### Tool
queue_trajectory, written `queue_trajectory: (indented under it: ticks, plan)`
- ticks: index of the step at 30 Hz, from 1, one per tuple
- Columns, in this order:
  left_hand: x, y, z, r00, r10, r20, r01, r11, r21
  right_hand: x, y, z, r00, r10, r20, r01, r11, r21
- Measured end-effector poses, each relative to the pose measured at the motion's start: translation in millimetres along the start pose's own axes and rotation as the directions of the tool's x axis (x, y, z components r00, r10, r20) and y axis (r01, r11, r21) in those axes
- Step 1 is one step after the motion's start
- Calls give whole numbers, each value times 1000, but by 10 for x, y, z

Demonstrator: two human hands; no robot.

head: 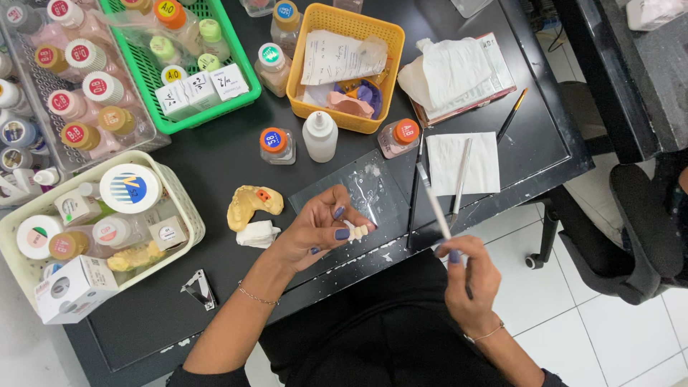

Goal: The person holds a dental ceramic bridge in one hand and uses a fine brush to apply and shape porcelain paste on the crowns, dipping the brush and adding material over the teeth. They rotate the prosthesis to work on different surfaces and set it down on the glass work plate near a plaster dental model.

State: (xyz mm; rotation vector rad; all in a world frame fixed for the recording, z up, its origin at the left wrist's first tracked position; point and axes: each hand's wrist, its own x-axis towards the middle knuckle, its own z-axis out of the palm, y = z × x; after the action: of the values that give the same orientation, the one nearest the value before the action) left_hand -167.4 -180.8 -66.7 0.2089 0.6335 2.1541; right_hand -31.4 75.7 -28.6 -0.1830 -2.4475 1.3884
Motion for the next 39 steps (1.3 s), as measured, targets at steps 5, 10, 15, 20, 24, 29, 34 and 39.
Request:
queue_trajectory:
  ticks: [5,10,15,20,24,29,34,39]
  plan:
    - [0,23,-42,999,28,29,-26,999,-42,154,179,-42,983,-99,-157,75,985,-153]
    - [3,35,-96,1000,-5,-6,5,999,-47,223,231,-74,979,-105,-172,49,952,-302]
    - [10,63,-136,999,34,-26,-35,998,-61,215,236,-11,993,-61,-103,9,897,-441]
    - [10,77,-170,998,60,-2,-60,994,-92,222,239,-8,987,-140,-81,87,881,-465]
    - [22,107,-215,998,69,-9,-70,993,-93,187,280,-32,958,-215,-188,131,915,-381]
    - [9,157,-264,994,112,-8,-112,985,-134,160,409,269,883,-332,-332,352,936,1]
    - [-11,223,-315,985,167,34,-160,975,-154,315,413,737,794,-487,-363,568,808,158]
    - [5,310,-357,983,181,13,-178,975,-134,578,219,968,785,-440,-436,578,774,259]
